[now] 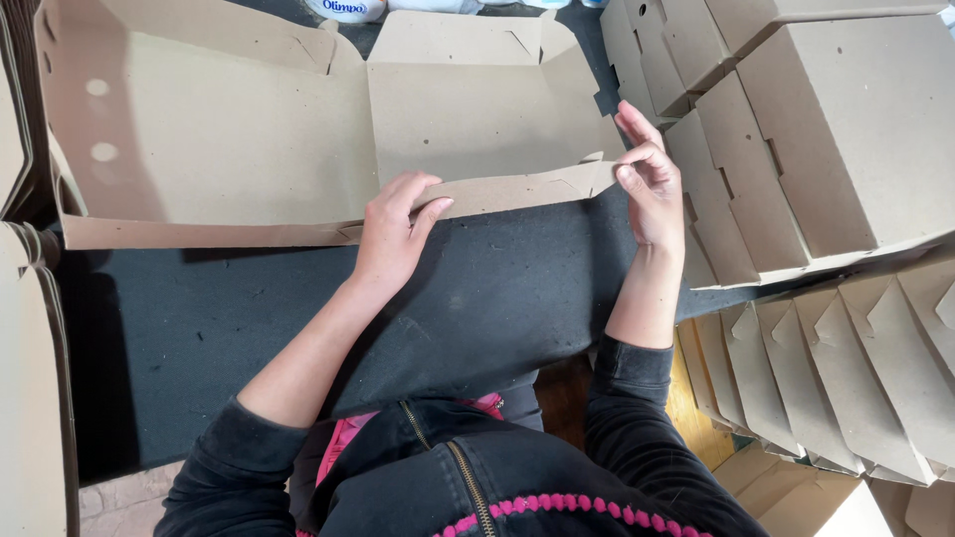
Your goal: The person assembles cardboard boxes by folding the pre-scored flaps and tucking in the tabs, then stacks the completed boxes on a pile.
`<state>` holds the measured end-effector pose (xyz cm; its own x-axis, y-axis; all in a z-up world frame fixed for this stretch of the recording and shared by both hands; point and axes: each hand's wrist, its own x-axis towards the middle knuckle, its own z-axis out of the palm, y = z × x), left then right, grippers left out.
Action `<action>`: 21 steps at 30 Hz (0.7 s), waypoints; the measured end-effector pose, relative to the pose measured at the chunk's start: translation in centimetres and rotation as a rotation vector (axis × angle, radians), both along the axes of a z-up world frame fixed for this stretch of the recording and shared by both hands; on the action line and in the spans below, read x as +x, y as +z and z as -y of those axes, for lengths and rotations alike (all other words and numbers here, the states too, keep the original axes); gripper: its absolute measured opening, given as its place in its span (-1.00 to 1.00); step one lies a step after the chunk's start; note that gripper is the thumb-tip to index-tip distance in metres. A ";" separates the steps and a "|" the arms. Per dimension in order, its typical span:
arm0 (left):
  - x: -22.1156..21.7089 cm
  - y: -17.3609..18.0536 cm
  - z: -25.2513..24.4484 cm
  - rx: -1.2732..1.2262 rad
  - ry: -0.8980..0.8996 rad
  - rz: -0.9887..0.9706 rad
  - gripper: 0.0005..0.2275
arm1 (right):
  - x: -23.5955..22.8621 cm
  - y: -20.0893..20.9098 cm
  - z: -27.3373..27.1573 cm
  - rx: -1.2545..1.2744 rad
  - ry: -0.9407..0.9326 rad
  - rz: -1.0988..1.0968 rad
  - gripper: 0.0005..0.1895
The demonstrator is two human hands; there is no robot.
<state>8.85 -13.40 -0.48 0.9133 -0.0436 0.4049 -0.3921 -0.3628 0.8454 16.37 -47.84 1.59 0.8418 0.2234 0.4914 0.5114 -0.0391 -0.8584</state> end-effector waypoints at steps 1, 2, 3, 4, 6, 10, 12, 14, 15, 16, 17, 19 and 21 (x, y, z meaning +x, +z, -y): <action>0.0 0.1 -0.1 -0.008 0.011 -0.005 -0.84 | 0.0 0.0 -0.1 0.030 -0.059 -0.010 -0.80; 0.0 0.2 -0.2 -0.014 0.024 -0.010 -0.84 | 0.1 -0.1 -0.2 0.061 -0.116 -0.021 -0.83; 0.0 0.3 -0.4 -0.014 0.026 -0.014 -0.84 | 0.3 -0.5 -0.1 0.060 -0.114 -0.025 -0.83; 0.0 0.5 -0.6 -0.039 0.021 -0.017 -0.87 | 0.5 -0.9 0.0 0.107 -0.144 -0.026 -0.82; -0.1 0.8 -0.7 -0.064 0.017 -0.022 -0.89 | 0.4 -0.8 -0.1 0.153 -0.175 -0.031 -0.82; -0.1 0.8 -0.5 -0.048 0.002 0.010 -0.89 | -0.9 1.0 -1.8 -0.003 -0.244 0.122 -0.74; 0.0 0.4 -0.5 -0.037 -0.011 0.010 -0.89 | -1.3 1.2 -2.8 -0.066 -0.336 0.164 -0.75; 0.0 0.2 -0.4 -0.039 -0.044 0.020 -0.91 | -1.4 1.0 -3.4 -0.158 -0.402 0.221 -0.74; 0.1 0.0 -0.4 -0.038 -0.042 0.018 -0.91 | -1.5 1.2 -3.9 -0.158 -0.401 0.219 -0.74; 0.2 -0.1 -0.4 -0.041 -0.049 0.031 -0.92 | -1.6 1.3 -4.4 -0.213 -0.429 0.277 -0.74; 0.2 -0.2 -0.4 -0.043 -0.056 0.044 -0.93 | -1.8 1.4 -4.8 -0.269 -0.456 0.334 -0.73; 0.2 -0.1 -0.4 -0.034 -0.061 0.046 -0.93 | -2.2 1.7 -5.8 -0.307 -0.444 0.337 -0.71; 0.2 -0.1 -0.4 -0.025 -0.067 0.050 -0.92 | -2.4 1.9 -6.4 -0.347 -0.432 0.342 -0.68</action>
